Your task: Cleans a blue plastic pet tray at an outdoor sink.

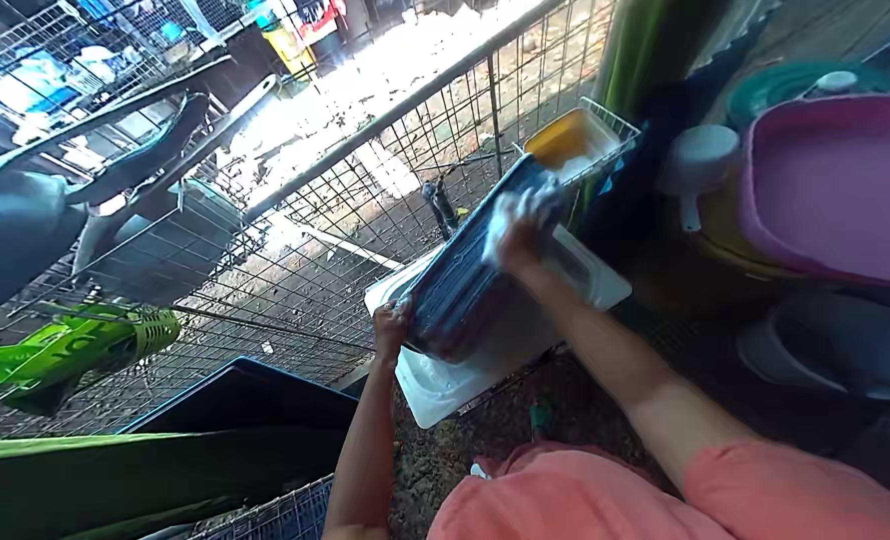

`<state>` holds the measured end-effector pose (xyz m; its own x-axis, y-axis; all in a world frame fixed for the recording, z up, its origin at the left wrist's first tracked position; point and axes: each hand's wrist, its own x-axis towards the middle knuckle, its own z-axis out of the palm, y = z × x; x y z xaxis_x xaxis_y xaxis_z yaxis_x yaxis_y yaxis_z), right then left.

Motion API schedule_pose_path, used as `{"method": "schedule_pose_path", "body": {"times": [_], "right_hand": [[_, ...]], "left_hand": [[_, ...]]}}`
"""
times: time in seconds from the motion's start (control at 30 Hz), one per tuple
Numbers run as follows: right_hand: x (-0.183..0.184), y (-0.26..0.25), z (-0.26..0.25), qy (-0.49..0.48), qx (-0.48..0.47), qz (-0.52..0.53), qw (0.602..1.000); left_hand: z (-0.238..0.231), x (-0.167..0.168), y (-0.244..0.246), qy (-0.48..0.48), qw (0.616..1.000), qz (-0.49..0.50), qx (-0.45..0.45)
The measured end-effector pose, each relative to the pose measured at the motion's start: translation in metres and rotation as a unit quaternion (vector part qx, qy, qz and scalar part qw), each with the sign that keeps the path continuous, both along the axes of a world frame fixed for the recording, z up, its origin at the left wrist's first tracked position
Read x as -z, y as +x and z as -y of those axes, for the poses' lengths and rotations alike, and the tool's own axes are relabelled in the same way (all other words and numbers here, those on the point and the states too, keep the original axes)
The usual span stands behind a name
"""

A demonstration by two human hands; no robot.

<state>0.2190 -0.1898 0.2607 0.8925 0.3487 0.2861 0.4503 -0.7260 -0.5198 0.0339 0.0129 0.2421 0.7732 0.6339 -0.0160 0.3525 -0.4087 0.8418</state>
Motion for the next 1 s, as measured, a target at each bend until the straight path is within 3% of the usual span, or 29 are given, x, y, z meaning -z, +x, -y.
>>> {"method": "schedule_pose_path", "body": {"times": [0.07, 0.13, 0.2, 0.27, 0.33, 0.4, 0.47, 0.57, 0.63, 0.7, 0.77, 0.87, 0.93, 1.0], "right_hand": [[0.032, -0.098, -0.028, 0.024, -0.153, 0.065, 0.986], [0.043, -0.145, -0.036, 0.061, -0.259, 0.084, 0.960], [0.039, -0.112, -0.027, 0.066, -0.276, 0.123, 0.951], [0.034, -0.032, -0.004, 0.043, -0.222, 0.142, 0.964], [0.016, 0.048, 0.021, 0.016, -0.121, 0.078, 0.989], [-0.006, 0.085, 0.029, 0.013, -0.020, -0.032, 0.999], [0.004, 0.046, 0.012, -0.013, -0.039, 0.007, 0.999], [0.028, -0.085, -0.041, -0.002, -0.213, 0.070, 0.975], [0.026, -0.129, -0.058, 0.022, -0.294, 0.057, 0.954], [0.008, -0.096, -0.050, -0.005, -0.317, 0.034, 0.948], [-0.004, -0.017, -0.027, -0.048, -0.271, 0.057, 0.960], [-0.035, 0.092, -0.006, -0.095, -0.082, -0.037, 0.991], [-0.052, 0.099, -0.014, -0.119, -0.011, -0.111, 0.987], [-0.038, 0.036, -0.033, -0.137, -0.083, -0.057, 0.985]], "left_hand": [[-0.004, 0.000, 0.004, 0.001, 1.000, 0.001, -0.003], [-0.006, 0.001, 0.002, 0.000, 1.000, -0.009, 0.002], [-0.010, 0.003, 0.000, 0.005, 1.000, -0.004, 0.001], [-0.014, 0.005, -0.002, 0.006, 1.000, 0.008, -0.010], [-0.016, 0.004, -0.003, 0.012, 1.000, 0.017, -0.018], [-0.016, 0.004, -0.002, 0.006, 0.999, 0.013, -0.028], [-0.020, 0.004, -0.001, 0.011, 0.999, -0.001, -0.040], [-0.022, -0.001, 0.004, 0.021, 0.999, -0.031, -0.039], [-0.020, -0.001, 0.004, 0.022, 0.998, -0.043, -0.036], [-0.023, 0.001, 0.002, 0.024, 0.998, -0.023, -0.045], [-0.025, 0.001, -0.001, 0.019, 0.998, -0.013, -0.052], [-0.017, -0.005, -0.002, 0.034, 0.998, -0.024, -0.053], [-0.016, -0.006, -0.001, 0.025, 0.997, -0.052, -0.051], [-0.019, -0.007, 0.001, 0.017, 0.997, -0.063, -0.050]]}}
